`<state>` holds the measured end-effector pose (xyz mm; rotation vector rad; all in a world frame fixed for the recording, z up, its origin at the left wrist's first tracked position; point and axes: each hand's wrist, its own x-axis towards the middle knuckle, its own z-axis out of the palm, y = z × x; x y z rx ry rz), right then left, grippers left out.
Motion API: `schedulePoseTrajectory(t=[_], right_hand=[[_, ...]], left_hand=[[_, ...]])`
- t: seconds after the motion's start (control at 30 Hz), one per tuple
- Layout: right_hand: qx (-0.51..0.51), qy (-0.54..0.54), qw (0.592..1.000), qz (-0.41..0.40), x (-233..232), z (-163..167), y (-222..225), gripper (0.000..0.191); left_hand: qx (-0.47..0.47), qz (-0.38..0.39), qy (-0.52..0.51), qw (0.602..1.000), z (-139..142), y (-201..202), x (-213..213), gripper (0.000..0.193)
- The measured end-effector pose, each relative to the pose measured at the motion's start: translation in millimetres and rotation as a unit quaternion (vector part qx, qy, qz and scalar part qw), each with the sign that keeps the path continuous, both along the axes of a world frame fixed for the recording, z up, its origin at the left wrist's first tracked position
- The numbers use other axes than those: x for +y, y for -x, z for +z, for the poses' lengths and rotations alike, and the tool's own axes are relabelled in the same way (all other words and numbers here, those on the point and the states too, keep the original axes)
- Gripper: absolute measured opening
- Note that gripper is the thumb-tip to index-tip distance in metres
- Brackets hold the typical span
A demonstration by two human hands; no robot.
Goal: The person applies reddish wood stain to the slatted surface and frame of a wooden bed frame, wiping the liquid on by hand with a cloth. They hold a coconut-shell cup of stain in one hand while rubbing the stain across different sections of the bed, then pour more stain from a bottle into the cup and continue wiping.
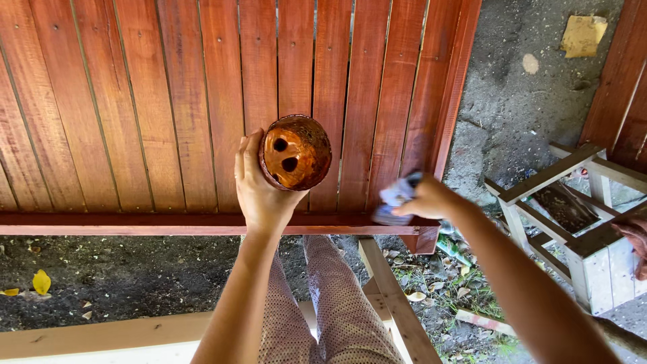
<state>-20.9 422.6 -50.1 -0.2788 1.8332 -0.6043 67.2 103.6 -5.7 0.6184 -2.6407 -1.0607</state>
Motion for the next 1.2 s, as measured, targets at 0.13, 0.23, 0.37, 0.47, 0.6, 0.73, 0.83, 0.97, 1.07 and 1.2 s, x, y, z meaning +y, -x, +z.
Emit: schedulePoseTrajectory(t=[0.13,0.23,0.37,0.47,0.6,0.73,0.83,0.97,1.07,1.2], right_hand=[[0.059,-0.123,0.987,0.088,49.6,19.0,17.1,0.037],[0.1,-0.116,0.981,0.121,28.9,14.6,4.5,0.038],[0.052,0.133,0.989,0.047,-57.4,-4.7,-23.6,0.028],[-0.006,0.106,0.99,-0.096,-138.7,-16.4,-36.8,0.039],[-0.043,0.226,0.968,-0.105,-177.0,-19.6,-39.8,0.045],[-0.051,0.155,0.985,-0.054,-80.1,-16.4,-21.4,0.04],[-0.046,-0.051,0.996,-0.064,-2.4,-2.3,-5.4,0.045],[-0.058,0.051,0.99,-0.121,-16.4,1.7,-23.6,0.045],[-0.081,0.089,0.985,-0.12,-91.4,-13.3,-48.1,0.048],[-0.066,0.142,0.986,-0.049,-149.4,-32.5,-41.3,0.041]], left_hand=[[-0.003,0.008,-0.011,1.0,-0.6,-3.7,-3.8,0.103],[-0.004,0.008,-0.001,1.0,-0.9,-7.4,-6.7,0.104],[0.009,0.029,0.022,0.999,0.5,-13.8,-16.5,0.108],[-0.002,0.065,0.003,0.998,6.8,-23.3,-31.9,0.103],[-0.013,0.119,0.022,0.993,15.2,-32.4,-58.3,0.105],[-0.026,0.121,0.029,0.992,20.0,-43.1,-66.9,0.105],[-0.02,0.113,0.02,0.993,18.4,-48.0,-61.4,0.104],[-0.021,0.095,0.016,0.995,15.0,-50.7,-58.3,0.1],[-0.038,0.1,-0.005,0.994,15.5,-51.4,-59.7,0.103],[-0.043,0.087,0.007,0.995,18.8,-49.6,-65.7,0.102]])
